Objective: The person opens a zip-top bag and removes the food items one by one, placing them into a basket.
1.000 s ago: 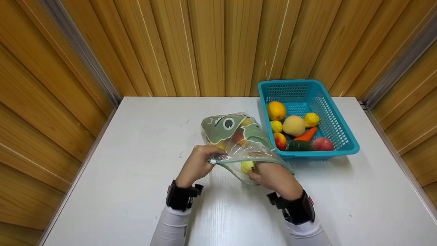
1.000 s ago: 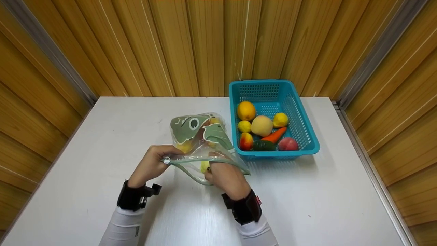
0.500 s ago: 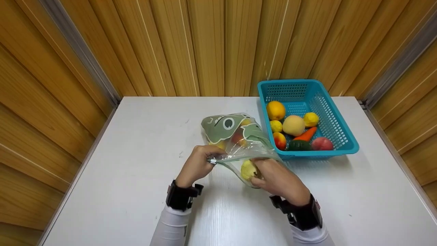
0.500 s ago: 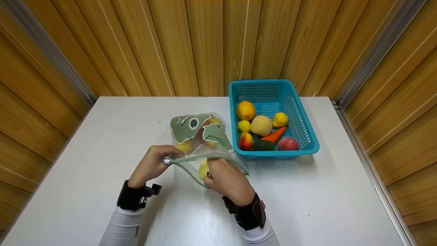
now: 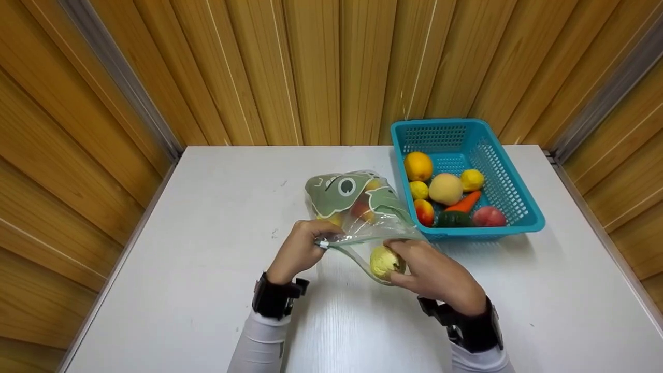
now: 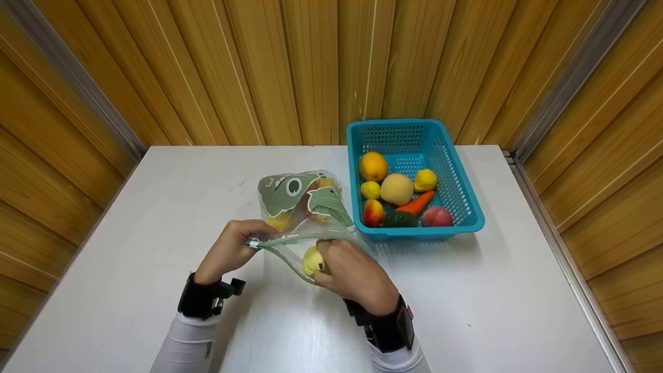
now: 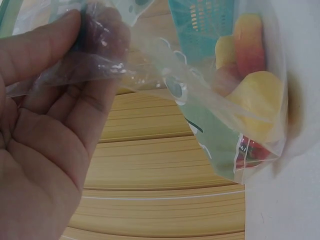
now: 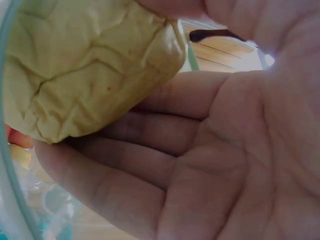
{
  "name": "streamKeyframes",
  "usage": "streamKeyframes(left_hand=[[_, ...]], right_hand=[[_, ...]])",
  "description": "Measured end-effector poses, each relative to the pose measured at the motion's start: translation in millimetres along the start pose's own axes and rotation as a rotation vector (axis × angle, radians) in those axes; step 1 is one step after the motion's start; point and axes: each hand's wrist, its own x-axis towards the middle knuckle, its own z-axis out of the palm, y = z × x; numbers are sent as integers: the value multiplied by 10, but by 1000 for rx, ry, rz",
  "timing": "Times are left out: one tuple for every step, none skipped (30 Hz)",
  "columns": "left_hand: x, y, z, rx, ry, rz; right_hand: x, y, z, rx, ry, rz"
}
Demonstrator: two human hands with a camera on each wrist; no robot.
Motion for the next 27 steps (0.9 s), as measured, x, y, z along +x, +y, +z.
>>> streamKeyframes(left_hand=[[1, 0, 1, 0, -1, 0], [1, 1, 1, 1, -2, 0], [0, 1, 1, 2, -2, 0], [2, 2, 2, 3, -3, 0], [3, 3, 1, 1, -3, -1], [4, 5, 1, 0, -3, -3], [4, 5, 1, -3, -3, -6], [4, 6, 1, -5, -2, -8], [4, 6, 1, -7, -2, -9], [5, 7, 2, -9, -2, -11], [4, 6, 3, -12, -2, -13], [3, 5, 3, -12, -2, -14], [4, 5, 3, -14, -2, -15], [5, 5, 4, -14, -3, -15], [7, 6, 4, -13, -3, -15], [9, 6, 5, -12, -2, -14], [10, 5, 5, -11, -2, -13], [11, 5, 5, -10, -2, -13], [12, 5, 5, -10, -2, -12], [14, 3, 6, -8, -2, -11], [15, 3, 6, -6, -2, -11], [16, 2, 6, -6, -2, -11], [16, 2, 6, -6, -2, -10], [17, 1, 7, -5, -2, -10], [17, 0, 7, -5, -1, -9], [17, 0, 7, -4, -1, -9], [16, 1, 7, -4, -1, -7]], right_hand=[[-10, 4, -7, 0, 1, -9], [-20, 7, -15, 1, 0, -13], [-32, 11, -22, 4, 2, -21], [-43, 15, -29, 8, 4, -27], [-56, 19, -37, 11, 5, -31], [-71, 24, -44, 12, 14, -45], [-85, 29, -51, 15, 22, -57], [-101, 32, -58, 19, 29, -67], [-117, 36, -66, 21, 36, -81], [-132, 38, -75, 22, 41, -92], [-147, 40, -83, 22, 43, -100], [-160, 41, -90, 22, 45, -109], [-173, 40, -102, 27, 40, -107], [-186, 38, -114, 35, 33, -102], [-197, 37, -126, 41, 27, -96], [-210, 36, -138, 47, 22, -91], [-223, 36, -148, 53, 18, -86], [-236, 36, -159, 57, 18, -84], [-251, 38, -169, 61, 20, -85], [-265, 42, -176, 61, 26, -91], [-280, 46, -184, 59, 29, -94], [-295, 49, -192, 57, 33, -97], [-309, 53, -198, 56, 37, -100], [-322, 57, -204, 55, 39, -102], [-335, 62, -210, 56, 42, -104], [-348, 66, -216, 57, 42, -104], [-361, 70, -222, 59, 42, -103]])
